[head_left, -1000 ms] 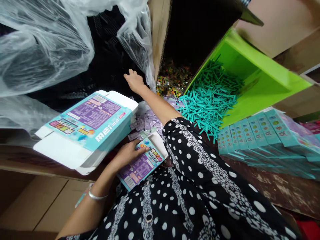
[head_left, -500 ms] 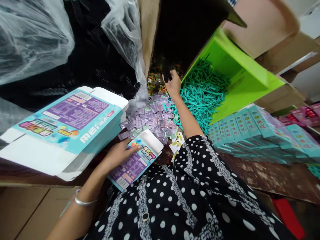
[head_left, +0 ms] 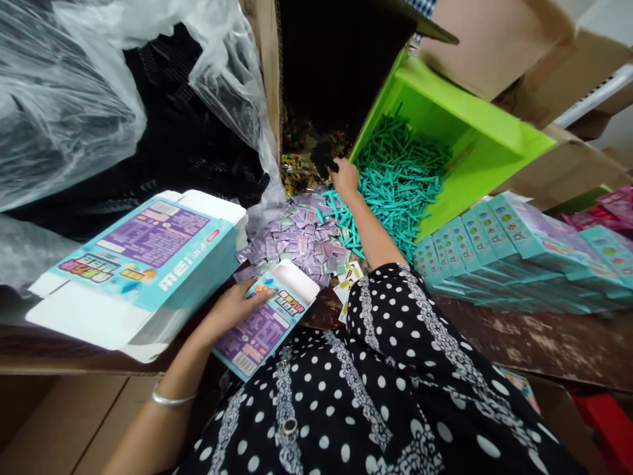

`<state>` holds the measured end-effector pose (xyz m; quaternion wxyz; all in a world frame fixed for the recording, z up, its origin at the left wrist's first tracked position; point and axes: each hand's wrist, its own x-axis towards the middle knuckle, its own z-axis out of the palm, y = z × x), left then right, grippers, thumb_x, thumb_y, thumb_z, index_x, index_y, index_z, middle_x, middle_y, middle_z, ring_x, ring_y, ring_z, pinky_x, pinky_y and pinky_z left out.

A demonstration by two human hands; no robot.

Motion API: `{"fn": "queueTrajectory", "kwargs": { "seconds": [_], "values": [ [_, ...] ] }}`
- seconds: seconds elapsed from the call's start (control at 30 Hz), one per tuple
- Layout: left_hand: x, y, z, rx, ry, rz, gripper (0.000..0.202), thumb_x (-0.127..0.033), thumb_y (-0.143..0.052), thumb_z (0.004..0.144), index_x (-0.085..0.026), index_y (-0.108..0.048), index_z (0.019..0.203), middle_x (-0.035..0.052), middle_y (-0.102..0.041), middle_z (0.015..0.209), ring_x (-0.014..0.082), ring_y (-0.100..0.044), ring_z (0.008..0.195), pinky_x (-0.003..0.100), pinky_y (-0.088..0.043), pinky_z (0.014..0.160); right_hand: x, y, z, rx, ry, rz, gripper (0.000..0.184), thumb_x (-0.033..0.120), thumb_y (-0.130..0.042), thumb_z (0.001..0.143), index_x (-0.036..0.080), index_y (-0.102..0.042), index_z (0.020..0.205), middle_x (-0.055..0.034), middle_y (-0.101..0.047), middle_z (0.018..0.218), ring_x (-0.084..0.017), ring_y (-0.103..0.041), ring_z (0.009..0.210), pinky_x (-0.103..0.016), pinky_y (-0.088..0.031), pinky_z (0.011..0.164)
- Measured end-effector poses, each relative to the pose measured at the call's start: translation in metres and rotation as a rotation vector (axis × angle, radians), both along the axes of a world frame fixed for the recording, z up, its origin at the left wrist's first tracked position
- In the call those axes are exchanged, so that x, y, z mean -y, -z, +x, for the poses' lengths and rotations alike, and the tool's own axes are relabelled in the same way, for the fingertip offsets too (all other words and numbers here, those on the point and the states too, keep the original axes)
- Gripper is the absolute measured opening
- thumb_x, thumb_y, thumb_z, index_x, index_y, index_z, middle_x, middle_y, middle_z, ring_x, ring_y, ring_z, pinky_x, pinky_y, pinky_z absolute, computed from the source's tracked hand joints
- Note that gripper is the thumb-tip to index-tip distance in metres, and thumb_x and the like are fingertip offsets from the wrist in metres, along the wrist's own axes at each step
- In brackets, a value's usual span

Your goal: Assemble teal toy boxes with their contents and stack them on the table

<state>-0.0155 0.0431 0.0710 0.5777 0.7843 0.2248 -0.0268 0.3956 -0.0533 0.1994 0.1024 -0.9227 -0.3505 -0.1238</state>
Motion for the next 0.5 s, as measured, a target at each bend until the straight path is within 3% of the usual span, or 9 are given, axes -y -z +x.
{"fn": "queueTrajectory", "kwargs": {
  "seconds": [0.1, 0.23, 0.37, 0.5],
  "values": [
    [-0.003, -0.007, -0.001, 0.015, -0.056, -0.105, 0.085, -0.093, -0.079, 0.074, -0.017, -0.082, 0.114, 0.0154, -0.090, 0.107, 0.0416, -0.084, 0.095, 0.045, -0.069, 0.080, 0.026, -0.020, -0.023, 0.130, -0.165, -0.014, 0.040, 0.026, -0.044, 0.117, 0.019, -0.080, 0.133, -0.0171, -0.076, 0.138, -0.034, -0.067, 0.138, -0.046, -0.053, 0.117],
    [-0.006, -0.022, 0.001, 0.059, -0.145, -0.075, 0.085, -0.095, -0.080, 0.074, -0.017, -0.081, 0.107, 0.0141, -0.089, 0.109, 0.0391, -0.082, 0.095, 0.042, -0.067, 0.079, 0.053, -0.029, -0.073, 0.204, -0.439, -0.168, 0.047, 0.035, -0.035, 0.123, 0.020, -0.080, 0.120, -0.0175, -0.074, 0.128, -0.035, -0.064, 0.134, -0.050, -0.052, 0.112],
    [-0.001, -0.037, 0.010, 0.112, -0.182, -0.028, 0.084, -0.096, -0.078, 0.075, -0.017, -0.080, 0.104, 0.0120, -0.087, 0.103, 0.0354, -0.079, 0.090, 0.039, -0.064, 0.075, 0.063, -0.024, -0.122, 0.258, -0.634, -0.334, 0.044, 0.022, -0.034, 0.120, 0.020, -0.078, 0.113, -0.0169, -0.072, 0.121, -0.034, -0.063, 0.128, -0.052, -0.054, 0.105],
    [0.015, -0.049, 0.018, 0.206, -0.222, -0.009, 0.082, -0.096, -0.082, 0.072, -0.018, -0.080, 0.098, 0.0100, -0.083, 0.092, 0.0318, -0.073, 0.083, 0.036, -0.057, 0.068, 0.063, -0.027, -0.155, 0.400, -0.839, -0.318, 0.038, 0.011, -0.038, 0.116, 0.018, -0.074, 0.106, -0.0143, -0.068, 0.118, -0.031, -0.062, 0.123, -0.053, -0.056, 0.101]
  ]
}}
